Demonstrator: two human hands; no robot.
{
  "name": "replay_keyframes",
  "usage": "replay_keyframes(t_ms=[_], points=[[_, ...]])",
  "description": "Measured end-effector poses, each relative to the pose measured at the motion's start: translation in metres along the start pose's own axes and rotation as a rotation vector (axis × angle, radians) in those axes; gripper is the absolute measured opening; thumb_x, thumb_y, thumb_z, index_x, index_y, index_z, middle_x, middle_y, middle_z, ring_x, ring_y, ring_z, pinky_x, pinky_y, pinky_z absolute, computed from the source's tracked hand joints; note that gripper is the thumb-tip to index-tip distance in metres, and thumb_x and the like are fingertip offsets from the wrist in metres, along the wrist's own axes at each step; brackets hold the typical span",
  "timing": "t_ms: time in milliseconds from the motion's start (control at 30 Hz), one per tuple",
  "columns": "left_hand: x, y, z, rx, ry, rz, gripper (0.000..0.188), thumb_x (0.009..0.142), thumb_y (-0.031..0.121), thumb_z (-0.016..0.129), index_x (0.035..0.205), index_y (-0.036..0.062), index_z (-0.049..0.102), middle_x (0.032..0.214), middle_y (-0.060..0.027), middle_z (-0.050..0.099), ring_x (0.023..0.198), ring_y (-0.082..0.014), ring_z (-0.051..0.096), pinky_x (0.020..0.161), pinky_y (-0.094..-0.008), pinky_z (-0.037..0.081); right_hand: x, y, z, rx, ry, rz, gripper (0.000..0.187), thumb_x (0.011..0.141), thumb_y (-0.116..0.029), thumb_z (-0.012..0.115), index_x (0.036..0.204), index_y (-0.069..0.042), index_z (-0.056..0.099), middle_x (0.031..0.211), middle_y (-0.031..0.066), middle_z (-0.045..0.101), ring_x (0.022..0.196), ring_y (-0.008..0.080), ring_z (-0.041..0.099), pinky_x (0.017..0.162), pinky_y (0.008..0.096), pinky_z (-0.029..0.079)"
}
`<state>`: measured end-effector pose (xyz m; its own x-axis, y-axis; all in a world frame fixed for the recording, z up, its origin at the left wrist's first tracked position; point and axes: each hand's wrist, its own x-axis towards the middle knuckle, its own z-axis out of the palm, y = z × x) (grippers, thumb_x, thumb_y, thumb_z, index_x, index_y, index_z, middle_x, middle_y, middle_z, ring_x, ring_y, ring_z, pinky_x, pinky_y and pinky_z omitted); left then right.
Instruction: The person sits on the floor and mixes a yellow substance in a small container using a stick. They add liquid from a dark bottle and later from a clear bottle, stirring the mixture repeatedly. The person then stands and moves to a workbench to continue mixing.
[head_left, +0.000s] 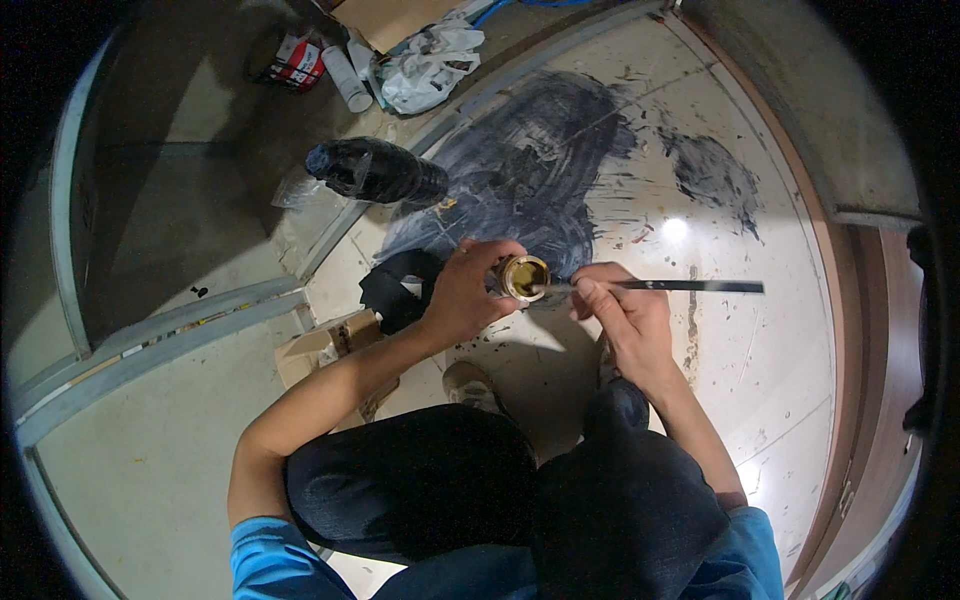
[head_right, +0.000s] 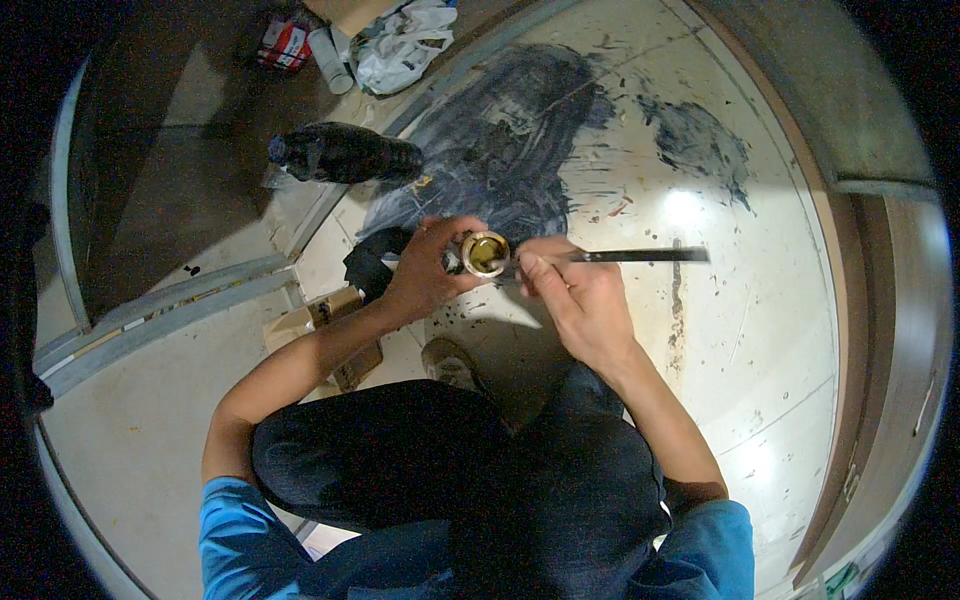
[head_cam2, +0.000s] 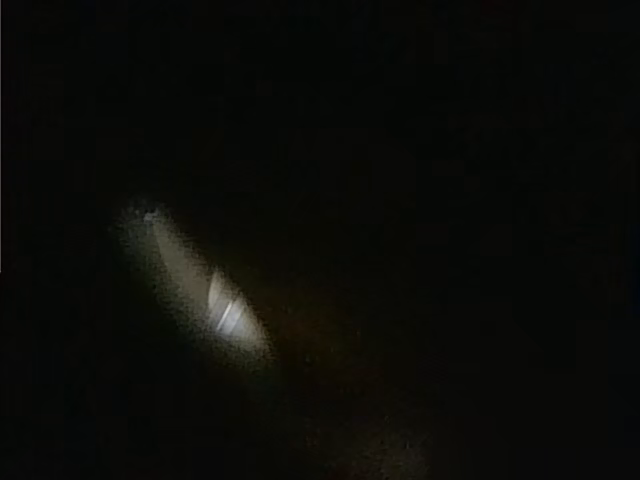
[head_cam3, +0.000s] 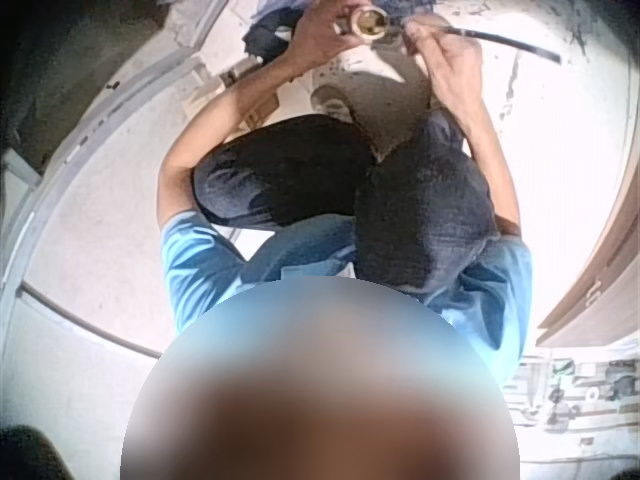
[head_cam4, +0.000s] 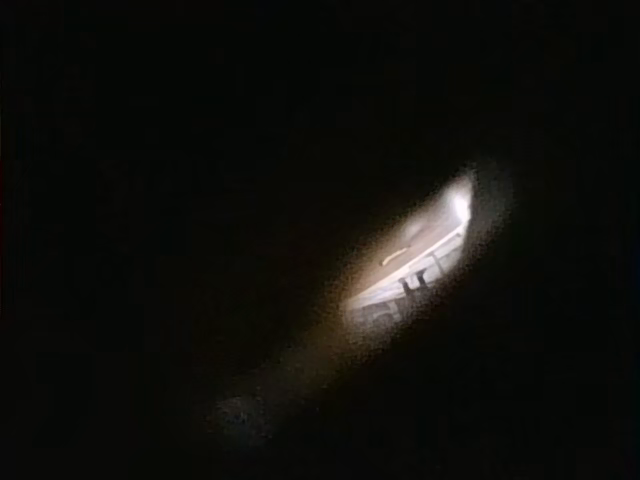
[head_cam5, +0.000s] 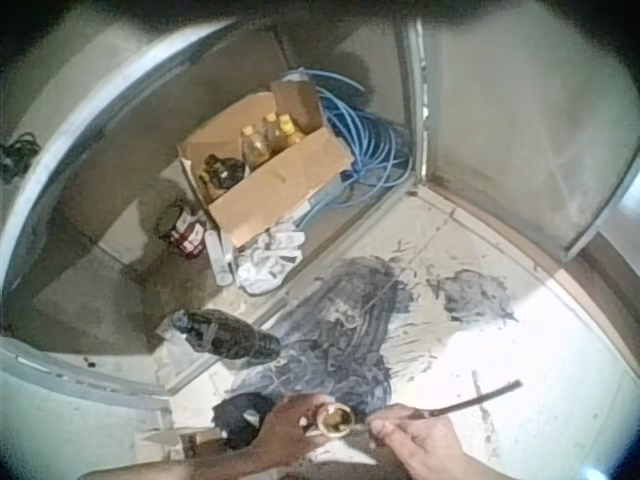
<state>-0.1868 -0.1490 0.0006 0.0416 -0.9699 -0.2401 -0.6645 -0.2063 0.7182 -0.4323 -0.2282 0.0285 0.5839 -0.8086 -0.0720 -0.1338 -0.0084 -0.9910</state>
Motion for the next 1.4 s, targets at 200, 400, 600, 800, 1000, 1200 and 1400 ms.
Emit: replay_keyframes(t_ms=[200, 400, 600, 800, 1000, 1200, 1400], points=[[0.0, -0.005, 0.0, -0.075, -0.062, -0.076, 0.064, 0.074, 0.016, 0.088, 0.132, 0.0118, 0.063, 0.125, -0.0107, 0.066, 0.118, -0.0305, 0.06, 0.103, -0.044, 0.047, 0.0, -0.004, 0.0, 0.009, -0.014, 0.002, 0.028, 0.11, -0.013, 0.061, 0.105, 0.011, 0.074, 0.104, 0.0161, 0.075, 0.084, 0.0201, 0.072, 0.075, 0.0307, 0.058], [0.002, -0.011, 0.001, -0.121, -0.082, -0.054, 0.064, 0.075, 0.02, 0.09, 0.132, 0.0119, 0.062, 0.125, -0.0094, 0.066, 0.119, -0.0303, 0.059, 0.106, -0.0438, 0.046, -0.002, -0.004, -0.002, -0.045, -0.034, 0.018, 0.028, 0.108, -0.017, 0.061, 0.103, 0.008, 0.076, 0.106, 0.0187, 0.077, 0.093, 0.0338, 0.076, 0.083, 0.0372, 0.059], [-0.001, -0.013, 0.003, -0.159, -0.076, -0.068, 0.067, 0.076, 0.022, 0.091, 0.135, 0.0123, 0.061, 0.125, -0.0086, 0.067, 0.12, -0.0277, 0.059, 0.108, -0.0425, 0.046, -0.002, -0.003, -0.001, 0.018, -0.025, 0.069, 0.028, 0.108, -0.015, 0.061, 0.103, 0.008, 0.075, 0.106, 0.0176, 0.077, 0.09, 0.0324, 0.076, 0.081, 0.0376, 0.059], [0.0, -0.014, 0.004, -0.14, -0.105, -0.069, 0.07, 0.075, 0.02, 0.094, 0.136, 0.0122, 0.061, 0.13, -0.0086, 0.067, 0.119, -0.0246, 0.062, 0.107, -0.0407, 0.048, -0.002, -0.001, -0.003, 0.062, -0.024, 0.102, 0.028, 0.109, -0.015, 0.061, 0.103, 0.008, 0.075, 0.104, 0.0162, 0.077, 0.089, 0.0292, 0.075, 0.08, 0.0364, 0.058], [0.0, -0.01, 0.002, -0.155, -0.13, -0.097, 0.068, 0.075, 0.02, 0.093, 0.135, 0.0131, 0.063, 0.127, -0.007, 0.065, 0.119, -0.0234, 0.06, 0.106, -0.0407, 0.047, -0.003, 0.002, -0.002, 0.021, -0.03, 0.028, 0.028, 0.109, -0.014, 0.061, 0.105, 0.01, 0.075, 0.106, 0.016, 0.075, 0.086, 0.023, 0.073, 0.077, 0.0338, 0.059], [0.001, -0.006, -0.002, -0.117, -0.148, -0.076, 0.068, 0.073, 0.02, 0.091, 0.136, 0.0136, 0.063, 0.126, -0.0085, 0.064, 0.119, -0.0245, 0.058, 0.107, -0.0412, 0.047, -0.004, 0.004, -0.003, 0.012, -0.055, 0.038, 0.029, 0.11, -0.013, 0.061, 0.109, 0.012, 0.074, 0.106, 0.0172, 0.075, 0.083, 0.0207, 0.073, 0.075, 0.0323, 0.06], [0.0, -0.001, -0.004, -0.016, -0.15, -0.049, 0.068, 0.074, 0.019, 0.091, 0.136, 0.0152, 0.063, 0.12, -0.0103, 0.063, 0.115, -0.0283, 0.059, 0.103, -0.0432, 0.048, -0.003, 0.005, -0.001, 0.002, -0.026, 0.048, 0.024, 0.107, -0.011, 0.062, 0.103, 0.009, 0.074, 0.103, 0.0179, 0.077, 0.085, 0.0298, 0.075, 0.077, 0.0371, 0.058]])
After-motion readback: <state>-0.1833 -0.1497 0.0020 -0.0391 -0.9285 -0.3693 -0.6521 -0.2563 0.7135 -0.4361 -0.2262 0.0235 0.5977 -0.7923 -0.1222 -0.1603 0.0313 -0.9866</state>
